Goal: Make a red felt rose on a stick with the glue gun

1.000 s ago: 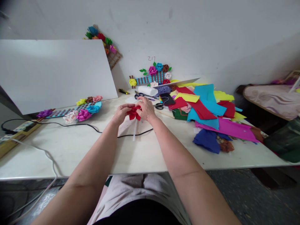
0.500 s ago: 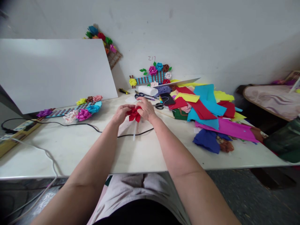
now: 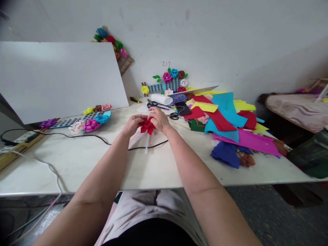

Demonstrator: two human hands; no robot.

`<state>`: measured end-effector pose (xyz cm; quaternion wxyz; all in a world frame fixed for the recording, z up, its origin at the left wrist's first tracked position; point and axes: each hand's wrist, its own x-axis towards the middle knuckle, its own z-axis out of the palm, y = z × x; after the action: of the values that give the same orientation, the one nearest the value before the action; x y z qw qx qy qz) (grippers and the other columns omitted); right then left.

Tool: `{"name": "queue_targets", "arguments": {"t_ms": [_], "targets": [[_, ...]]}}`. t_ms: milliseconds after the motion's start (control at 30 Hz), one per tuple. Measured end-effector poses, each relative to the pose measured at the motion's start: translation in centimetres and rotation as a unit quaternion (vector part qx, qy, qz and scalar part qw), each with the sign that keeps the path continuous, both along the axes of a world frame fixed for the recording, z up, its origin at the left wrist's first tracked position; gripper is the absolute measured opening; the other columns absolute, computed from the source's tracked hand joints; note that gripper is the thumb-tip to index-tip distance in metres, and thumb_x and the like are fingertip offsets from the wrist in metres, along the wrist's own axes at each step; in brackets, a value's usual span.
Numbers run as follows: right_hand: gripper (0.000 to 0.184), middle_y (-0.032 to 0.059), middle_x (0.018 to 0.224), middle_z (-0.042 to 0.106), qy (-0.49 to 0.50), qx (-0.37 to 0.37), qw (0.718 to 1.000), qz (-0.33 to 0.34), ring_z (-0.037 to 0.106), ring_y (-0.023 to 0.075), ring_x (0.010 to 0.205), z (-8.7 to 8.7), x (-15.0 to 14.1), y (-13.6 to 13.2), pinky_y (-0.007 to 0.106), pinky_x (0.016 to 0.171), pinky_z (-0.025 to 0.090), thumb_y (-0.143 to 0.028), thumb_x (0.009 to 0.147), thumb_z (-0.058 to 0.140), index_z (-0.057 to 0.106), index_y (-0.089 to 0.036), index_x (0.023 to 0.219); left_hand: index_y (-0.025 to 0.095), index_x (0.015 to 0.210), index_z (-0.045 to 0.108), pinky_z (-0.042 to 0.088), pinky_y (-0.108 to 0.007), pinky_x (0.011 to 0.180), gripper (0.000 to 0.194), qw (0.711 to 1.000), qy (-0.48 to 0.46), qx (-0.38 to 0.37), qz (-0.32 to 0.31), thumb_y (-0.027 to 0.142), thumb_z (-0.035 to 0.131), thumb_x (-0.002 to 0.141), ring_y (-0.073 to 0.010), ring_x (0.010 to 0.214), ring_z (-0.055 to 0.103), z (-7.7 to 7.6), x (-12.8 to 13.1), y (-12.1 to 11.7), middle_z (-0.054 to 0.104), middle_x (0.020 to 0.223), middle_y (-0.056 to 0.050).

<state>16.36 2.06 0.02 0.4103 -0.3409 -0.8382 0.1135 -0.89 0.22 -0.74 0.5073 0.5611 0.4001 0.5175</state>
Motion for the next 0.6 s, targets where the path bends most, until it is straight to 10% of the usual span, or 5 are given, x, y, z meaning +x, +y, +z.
{"name": "queue_targets", "arguments": {"t_ms": [400,600], "targets": [[0.027,0.0077,0.12,0.057,0.097,-0.053,0.994,-0.015,0.05,0.0248,0.115,0.12,0.24,0.61,0.041,0.104,0.036,-0.021,0.07,0.046,0.071,-0.018,0.08,0.013,0.078,0.072,0.05,-0.032,0.069,0.031,1.0,0.016,0.001,0.006,0.019,0.056,0.052,-0.0167,0.062,0.06,0.29,0.0,-0.09,0.069,0.07,-0.006],[0.023,0.0049,0.089,0.066,0.109,-0.187,0.975,-0.041,0.058,0.0201,0.084,0.5,0.75,0.46,0.034,0.081,0.046,-0.028,0.066,0.055,0.069,-0.017,0.08,0.014,0.076,0.073,0.05,-0.031,0.069,0.029,0.999,0.026,0.016,-0.019,0.019,0.057,0.053,-0.017,0.064,0.06,0.19,-0.13,-0.14,0.071,0.072,-0.007]]}}
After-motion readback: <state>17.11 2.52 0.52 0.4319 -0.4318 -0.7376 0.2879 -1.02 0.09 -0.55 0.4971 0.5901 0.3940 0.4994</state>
